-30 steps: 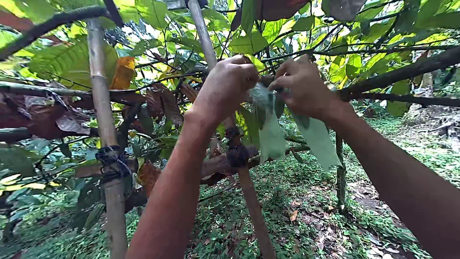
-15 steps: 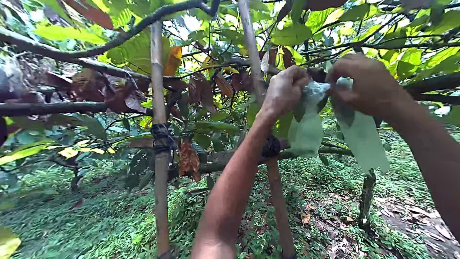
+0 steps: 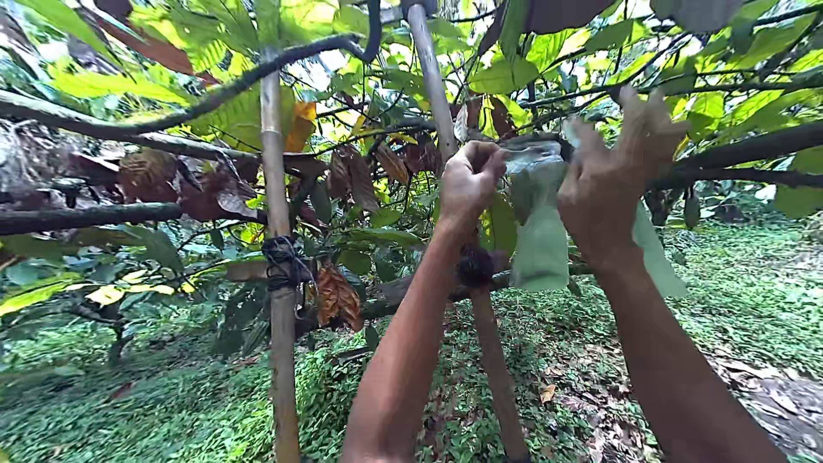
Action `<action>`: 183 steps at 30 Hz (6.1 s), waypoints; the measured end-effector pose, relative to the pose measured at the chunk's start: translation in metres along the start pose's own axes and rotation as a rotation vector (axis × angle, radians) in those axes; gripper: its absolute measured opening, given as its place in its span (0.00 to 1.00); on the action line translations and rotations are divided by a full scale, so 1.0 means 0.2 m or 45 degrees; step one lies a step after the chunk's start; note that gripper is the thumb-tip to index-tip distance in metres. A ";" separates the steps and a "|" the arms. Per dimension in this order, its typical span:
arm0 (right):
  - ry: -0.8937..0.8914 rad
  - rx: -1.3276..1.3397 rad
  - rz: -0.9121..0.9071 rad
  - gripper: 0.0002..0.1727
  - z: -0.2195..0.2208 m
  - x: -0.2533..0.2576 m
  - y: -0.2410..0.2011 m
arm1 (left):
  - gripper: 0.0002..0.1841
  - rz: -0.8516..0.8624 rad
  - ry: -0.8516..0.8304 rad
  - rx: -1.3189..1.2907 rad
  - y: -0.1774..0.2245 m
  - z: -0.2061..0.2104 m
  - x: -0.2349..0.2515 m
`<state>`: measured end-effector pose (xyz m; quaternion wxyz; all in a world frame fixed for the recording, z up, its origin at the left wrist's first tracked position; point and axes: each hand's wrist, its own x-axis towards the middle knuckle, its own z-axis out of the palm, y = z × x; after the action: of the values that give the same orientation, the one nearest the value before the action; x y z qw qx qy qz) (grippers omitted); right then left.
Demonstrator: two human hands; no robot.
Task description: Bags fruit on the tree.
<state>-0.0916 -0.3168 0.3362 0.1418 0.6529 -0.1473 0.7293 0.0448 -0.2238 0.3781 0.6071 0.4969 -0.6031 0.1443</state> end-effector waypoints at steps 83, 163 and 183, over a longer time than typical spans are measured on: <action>-1.246 0.031 -0.525 0.09 -0.11 0.50 0.33 | 0.11 0.695 -0.145 1.332 0.05 -0.06 0.26; -0.789 0.672 -0.134 0.12 0.03 0.27 0.37 | 0.06 0.802 -0.226 0.265 -0.11 0.17 0.21; -0.697 0.687 -0.408 0.09 0.06 0.26 0.43 | 0.06 0.827 -0.192 0.393 -0.09 0.15 0.23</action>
<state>-0.1216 -0.4003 0.3869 0.0330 0.8511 0.1204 0.5100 0.0512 -0.2748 0.4032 0.4013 0.3745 -0.7436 0.3819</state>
